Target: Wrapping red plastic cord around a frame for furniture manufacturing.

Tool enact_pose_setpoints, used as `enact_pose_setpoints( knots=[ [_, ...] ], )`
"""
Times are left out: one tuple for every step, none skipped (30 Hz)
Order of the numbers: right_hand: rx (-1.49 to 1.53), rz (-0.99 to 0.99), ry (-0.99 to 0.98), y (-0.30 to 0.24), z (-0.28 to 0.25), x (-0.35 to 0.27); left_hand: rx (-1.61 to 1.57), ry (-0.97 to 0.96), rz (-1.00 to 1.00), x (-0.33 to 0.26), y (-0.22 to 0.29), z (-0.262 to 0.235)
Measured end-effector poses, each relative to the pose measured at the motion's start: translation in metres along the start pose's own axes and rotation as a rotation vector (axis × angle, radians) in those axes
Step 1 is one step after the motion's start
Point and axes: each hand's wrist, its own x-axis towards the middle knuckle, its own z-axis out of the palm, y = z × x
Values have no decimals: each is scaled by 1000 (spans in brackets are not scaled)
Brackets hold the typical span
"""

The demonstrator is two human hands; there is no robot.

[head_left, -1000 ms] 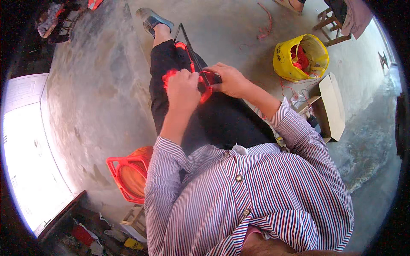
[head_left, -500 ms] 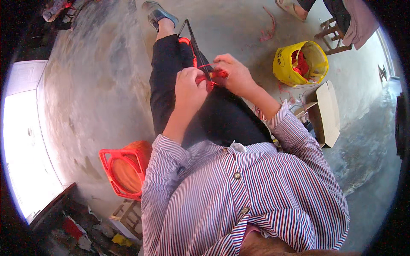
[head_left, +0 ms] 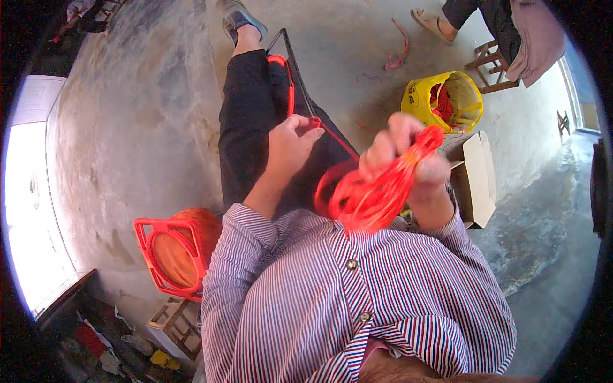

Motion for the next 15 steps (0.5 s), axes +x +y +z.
enact_pose_setpoints(
  knots=[
    [-21,101,87,5,11,-8,-29,1,-53,0,1,0],
    [-135,199,123,10,23,-19,-13,24,-23,0,-2,2],
    [-241,289,157,12,31,-29,-3,24,-22,0,0,5],
    [-228,245,207,11,42,-29,-24,37,-44,-1,-2,5],
    [-222,248,203,7,47,-26,-45,52,-66,-2,-2,5],
    [-95,-22,116,1,54,-21,-53,44,-63,-3,1,8],
    [36,-289,21,-6,57,-15,-62,121,2,-3,4,13],
    [31,-289,22,-14,56,-6,-70,199,65,-3,7,15],
    [-98,-288,-131,-23,49,4,-62,201,68,-1,10,13],
    [-233,-285,-279,-30,42,12,90,342,295,1,16,11],
    [-234,-288,-279,-34,33,16,242,481,522,4,19,9],
    [-665,-313,-182,-36,26,18,165,399,473,6,19,6],
    [-1090,-328,-73,-37,16,20,33,350,487,11,21,0],
    [-1441,-251,-70,-39,3,29,-211,255,199,16,22,-6],
    [-1791,-158,-58,-40,-16,37,-447,149,-93,22,27,-10]
  ],
)
